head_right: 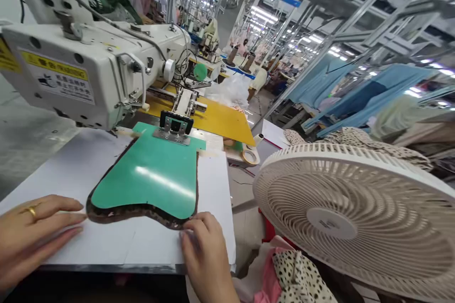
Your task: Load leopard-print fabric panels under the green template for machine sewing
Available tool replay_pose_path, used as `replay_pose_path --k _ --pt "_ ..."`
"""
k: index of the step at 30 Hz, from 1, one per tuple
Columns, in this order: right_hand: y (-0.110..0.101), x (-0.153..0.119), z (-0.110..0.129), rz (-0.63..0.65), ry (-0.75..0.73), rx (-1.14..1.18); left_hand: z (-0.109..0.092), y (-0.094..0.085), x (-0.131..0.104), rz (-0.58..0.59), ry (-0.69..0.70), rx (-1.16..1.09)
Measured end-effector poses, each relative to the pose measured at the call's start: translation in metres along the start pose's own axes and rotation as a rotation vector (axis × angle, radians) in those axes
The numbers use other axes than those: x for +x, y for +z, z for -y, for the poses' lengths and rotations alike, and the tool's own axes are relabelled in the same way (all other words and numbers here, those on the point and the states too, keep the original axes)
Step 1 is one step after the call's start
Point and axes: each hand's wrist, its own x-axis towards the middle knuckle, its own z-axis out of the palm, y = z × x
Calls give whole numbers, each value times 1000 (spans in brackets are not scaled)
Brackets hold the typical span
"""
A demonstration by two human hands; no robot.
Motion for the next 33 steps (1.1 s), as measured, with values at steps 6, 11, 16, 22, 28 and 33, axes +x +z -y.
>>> replay_pose_path --k 6,11,16,22,28,33 --pt "25 0 -4 -35 -69 -209 -17 18 0 -7 43 98" --pt "21 3 -5 -33 -86 -184 -29 15 4 11 26 100" --pt "19 -2 -7 -86 -158 -208 -28 15 4 -2 53 86" --pt "15 -2 -10 -137 -269 -375 -23 16 2 -91 204 59" --pt "19 1 -12 -122 -294 -393 -25 15 1 -69 280 52" --pt "18 0 -12 -177 -343 -413 -26 14 2 -64 251 42"
